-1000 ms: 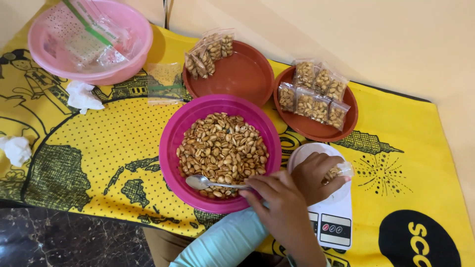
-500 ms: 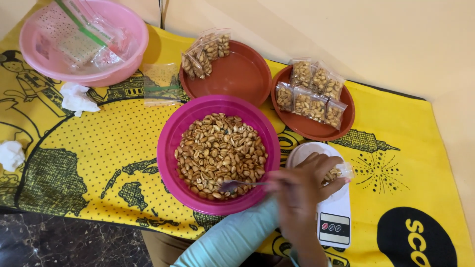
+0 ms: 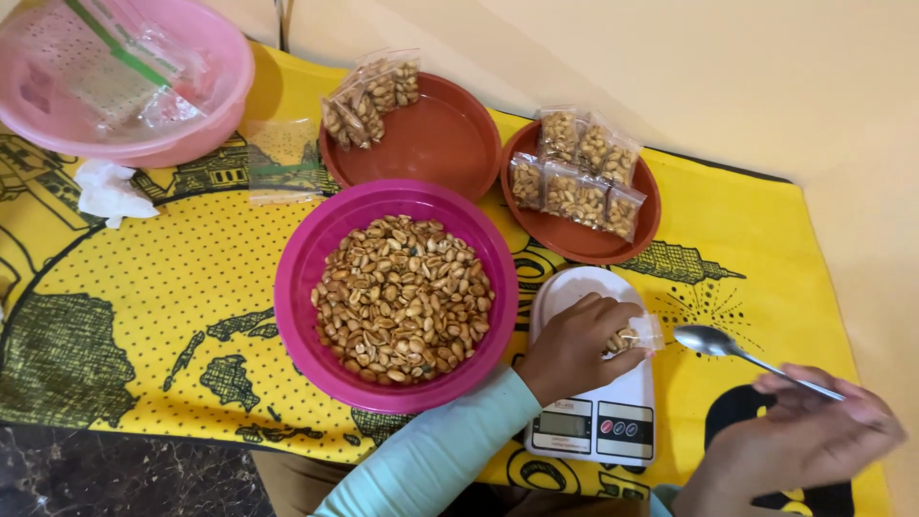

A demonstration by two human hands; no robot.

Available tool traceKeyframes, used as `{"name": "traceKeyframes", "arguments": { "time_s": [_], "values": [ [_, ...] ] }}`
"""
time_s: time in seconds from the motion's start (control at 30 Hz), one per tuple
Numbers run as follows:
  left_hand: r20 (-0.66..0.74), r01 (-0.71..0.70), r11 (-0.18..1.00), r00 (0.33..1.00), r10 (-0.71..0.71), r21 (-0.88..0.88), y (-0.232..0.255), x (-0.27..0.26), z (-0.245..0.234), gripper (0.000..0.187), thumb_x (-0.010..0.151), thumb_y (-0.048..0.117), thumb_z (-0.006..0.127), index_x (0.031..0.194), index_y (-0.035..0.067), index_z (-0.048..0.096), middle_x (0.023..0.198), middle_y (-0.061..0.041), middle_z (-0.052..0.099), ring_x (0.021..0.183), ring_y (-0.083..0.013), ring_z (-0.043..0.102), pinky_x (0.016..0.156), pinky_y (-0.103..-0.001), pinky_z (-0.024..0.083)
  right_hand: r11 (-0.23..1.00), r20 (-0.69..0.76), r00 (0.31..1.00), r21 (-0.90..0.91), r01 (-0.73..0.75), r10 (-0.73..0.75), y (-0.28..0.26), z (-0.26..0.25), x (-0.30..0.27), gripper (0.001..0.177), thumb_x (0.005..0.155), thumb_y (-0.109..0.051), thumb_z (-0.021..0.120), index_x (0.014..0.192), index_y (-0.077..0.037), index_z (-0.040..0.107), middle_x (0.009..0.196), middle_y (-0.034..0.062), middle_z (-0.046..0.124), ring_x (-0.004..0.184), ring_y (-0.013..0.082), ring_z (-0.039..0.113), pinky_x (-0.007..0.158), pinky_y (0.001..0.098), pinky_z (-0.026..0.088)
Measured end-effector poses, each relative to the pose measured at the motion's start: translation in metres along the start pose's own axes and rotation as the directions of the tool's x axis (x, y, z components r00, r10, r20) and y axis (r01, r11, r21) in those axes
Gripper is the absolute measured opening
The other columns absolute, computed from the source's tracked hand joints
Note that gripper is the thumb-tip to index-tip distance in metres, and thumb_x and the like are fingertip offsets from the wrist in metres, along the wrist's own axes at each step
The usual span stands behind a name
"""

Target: Scooping peanuts from a bowl into small plastic bags and weighing them on a digital scale for packaging.

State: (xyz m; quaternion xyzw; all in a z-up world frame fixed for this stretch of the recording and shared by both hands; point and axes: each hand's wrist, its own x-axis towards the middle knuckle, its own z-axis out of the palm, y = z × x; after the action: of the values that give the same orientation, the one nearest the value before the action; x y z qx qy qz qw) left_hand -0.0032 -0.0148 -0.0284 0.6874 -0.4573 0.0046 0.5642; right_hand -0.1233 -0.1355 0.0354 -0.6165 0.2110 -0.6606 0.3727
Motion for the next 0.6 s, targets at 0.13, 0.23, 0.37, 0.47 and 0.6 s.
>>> {"name": "traceKeyframes", "arguments": {
  "time_s": [0.13,0.23,0.37,0.47,0.6],
  "values": [
    [0.034,-0.032,0.999,0.999,0.031,0.038,-0.002,0.0,0.0,0.041,0.094,0.032,0.068,0.126,0.008,0.061,0.114,-0.012,0.069,0.112,-0.0337,0.061,0.083,-0.046,0.051,0.994,0.193,0.975,-0.009,0.11,-0.106,0.017,0.001,-0.013,0.032,0.127,-0.03,0.043,0.122,0.002,0.04,0.098,0.0273,0.057,0.08,0.0322,0.066,0.067,0.0359,0.055],
    [0.037,-0.065,0.996,0.997,0.062,0.063,-0.006,0.0,0.001,0.039,0.093,0.031,0.068,0.124,0.008,0.061,0.113,-0.012,0.069,0.11,-0.0338,0.062,0.081,-0.046,0.052,0.994,0.306,0.946,0.009,0.106,-0.104,0.022,0.005,-0.022,0.026,0.125,-0.025,0.04,0.122,0.001,0.039,0.095,0.0283,0.06,0.074,0.0309,0.064,0.068,0.0367,0.055],
    [0.044,-0.062,0.996,0.997,0.06,0.063,-0.008,0.001,-0.001,0.041,0.092,0.031,0.07,0.124,0.006,0.062,0.108,-0.012,0.068,0.106,-0.0327,0.062,0.076,-0.045,0.052,0.998,0.327,0.945,-0.058,0.017,0.003,0.004,0.02,-0.026,0.026,0.125,-0.024,0.037,0.118,0.001,0.042,0.089,0.0244,0.061,0.066,0.0276,0.059,0.067,0.0335,0.053],
    [0.098,-0.017,0.999,0.995,0.014,0.036,-0.008,0.002,-0.004,0.04,0.09,0.031,0.069,0.123,0.01,0.06,0.113,-0.01,0.068,0.111,-0.0327,0.062,0.08,-0.046,0.051,0.996,0.208,0.976,-0.062,-0.056,0.068,0.01,0.02,-0.024,0.028,0.124,-0.029,0.04,0.114,-0.003,0.04,0.09,0.0197,0.06,0.062,0.0219,0.055,0.065,0.0291,0.051],
    [0.095,-0.018,0.999,0.995,0.015,0.03,-0.009,0.002,-0.004,0.04,0.089,0.03,0.071,0.122,0.01,0.061,0.109,-0.009,0.068,0.108,-0.031,0.062,0.077,-0.045,0.052,0.987,0.145,0.976,-0.049,-0.155,0.16,0.023,0.016,-0.021,0.017,0.123,-0.022,0.041,0.116,-0.007,0.044,0.09,0.016,0.059,0.063,0.0197,0.057,0.062,0.0268,0.05]
  ]
}}
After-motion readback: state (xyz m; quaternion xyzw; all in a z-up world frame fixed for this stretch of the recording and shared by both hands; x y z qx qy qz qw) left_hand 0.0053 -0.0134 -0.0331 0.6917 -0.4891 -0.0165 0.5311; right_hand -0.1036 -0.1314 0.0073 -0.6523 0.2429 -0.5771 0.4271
